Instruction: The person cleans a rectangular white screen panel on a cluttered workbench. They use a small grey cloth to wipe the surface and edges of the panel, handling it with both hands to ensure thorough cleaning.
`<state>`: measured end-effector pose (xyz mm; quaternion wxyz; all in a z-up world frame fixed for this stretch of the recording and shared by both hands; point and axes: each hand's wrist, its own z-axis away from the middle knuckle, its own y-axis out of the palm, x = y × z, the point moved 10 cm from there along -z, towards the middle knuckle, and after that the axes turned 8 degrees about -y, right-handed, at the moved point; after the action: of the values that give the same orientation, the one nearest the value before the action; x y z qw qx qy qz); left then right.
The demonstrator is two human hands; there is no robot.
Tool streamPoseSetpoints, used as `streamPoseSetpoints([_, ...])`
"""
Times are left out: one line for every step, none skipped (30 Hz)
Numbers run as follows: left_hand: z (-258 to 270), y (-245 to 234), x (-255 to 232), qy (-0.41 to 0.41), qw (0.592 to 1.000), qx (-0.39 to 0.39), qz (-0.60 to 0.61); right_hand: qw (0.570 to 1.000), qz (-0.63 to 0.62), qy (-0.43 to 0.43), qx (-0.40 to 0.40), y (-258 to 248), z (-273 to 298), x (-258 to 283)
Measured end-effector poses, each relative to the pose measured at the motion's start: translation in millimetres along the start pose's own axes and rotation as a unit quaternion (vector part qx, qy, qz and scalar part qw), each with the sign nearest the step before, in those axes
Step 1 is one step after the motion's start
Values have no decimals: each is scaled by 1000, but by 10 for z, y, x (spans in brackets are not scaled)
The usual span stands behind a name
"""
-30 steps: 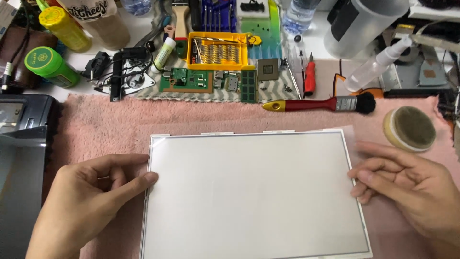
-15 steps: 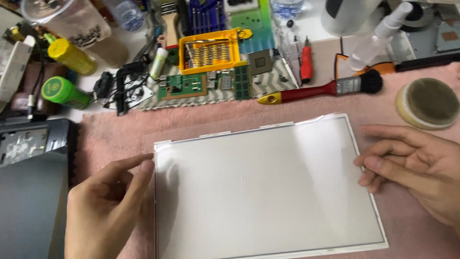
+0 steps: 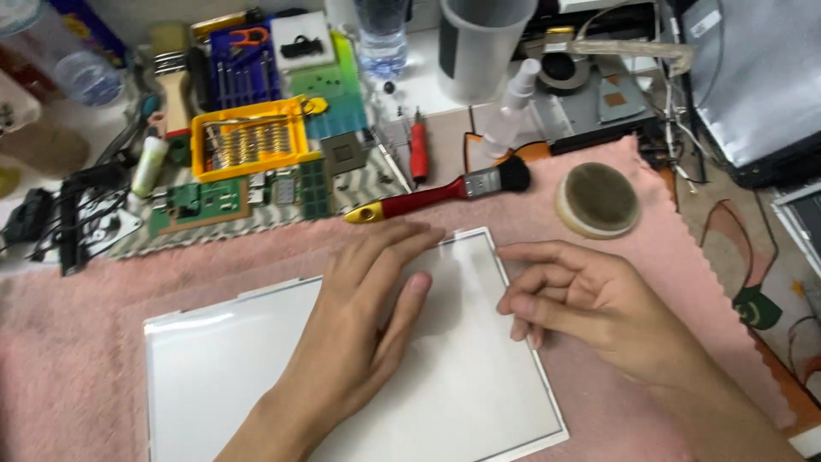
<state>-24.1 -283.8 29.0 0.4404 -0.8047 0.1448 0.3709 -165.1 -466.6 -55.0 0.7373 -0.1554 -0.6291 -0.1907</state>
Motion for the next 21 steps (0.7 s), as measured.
streamPoseSetpoints([6, 21, 16, 3, 1000, 3, 2, 1000, 0, 0, -5, -13, -3, 26])
streamPoseSetpoints([25, 58, 63, -7, 1000, 13, 2, 1000, 12, 12, -4, -9, 6, 14])
streamPoseSetpoints([48, 94, 115, -17, 1000, 22, 2, 999, 24, 25, -2, -1, 15, -2])
streamPoseSetpoints([52, 109, 118, -17, 1000, 25, 4, 999, 23, 27, -5, 0, 32, -3])
streamPoseSetpoints([55, 115, 154, -33, 999, 27, 9, 999, 49, 22, -6, 0, 45, 12])
streamPoseSetpoints([54, 110, 193, -49, 998, 27, 13, 997, 75, 17, -7, 8, 43, 33])
streamPoseSetpoints([54, 111, 192, -49, 998, 28, 13, 997, 74, 17, -7, 16, 47, 44])
streamPoseSetpoints([53, 123, 174, -42, 999, 32, 15, 995, 94, 7, -13, 6, 51, 79])
streamPoseSetpoints([54, 134, 157, -35, 999, 36, 17, 993, 113, -3, -18, -2, 57, 115])
streamPoseSetpoints([60, 145, 165, -34, 999, 37, 19, 993, 114, -2, -20, -16, 48, 114])
streamPoseSetpoints([70, 142, 138, -14, 999, 29, 1, 993, 114, 18, -25, -40, 46, 75])
streamPoseSetpoints([80, 141, 107, 5, 1000, 21, -16, 992, 114, 39, -30, -68, 47, 42])
streamPoseSetpoints([73, 138, 94, 5, 1000, 21, -13, 992, 116, 40, -32, -78, 49, 11])
streamPoseSetpoints([74, 142, 72, 11, 1000, 25, -13, 992, 112, 37, -38, -94, 45, -12])
streamPoseSetpoints([77, 145, 50, 17, 999, 29, -13, 993, 108, 34, -45, -108, 43, -35])
streamPoseSetpoints([76, 143, 52, 16, 999, 27, -12, 992, 110, 35, -44, -128, 45, -55])
streamPoseSetpoints([76, 145, 52, 16, 999, 28, -9, 984, 177, -5, -28, -124, 32, 10])
streamPoseSetpoints([77, 151, 54, 17, 999, 29, -7, 969, 243, -45, -12, -112, 33, 70])
streamPoseSetpoints([79, 144, 62, 16, 999, 28, -5, 968, 245, -44, -12, -125, 27, 79])
streamPoseSetpoints([81, 146, 71, 14, 1000, 27, -8, 966, 248, -74, 17, -74, 27, 136])
streamPoseSetpoints([82, 149, 82, 12, 1000, 25, -11, 961, 251, -104, 46, -24, 34, 192])
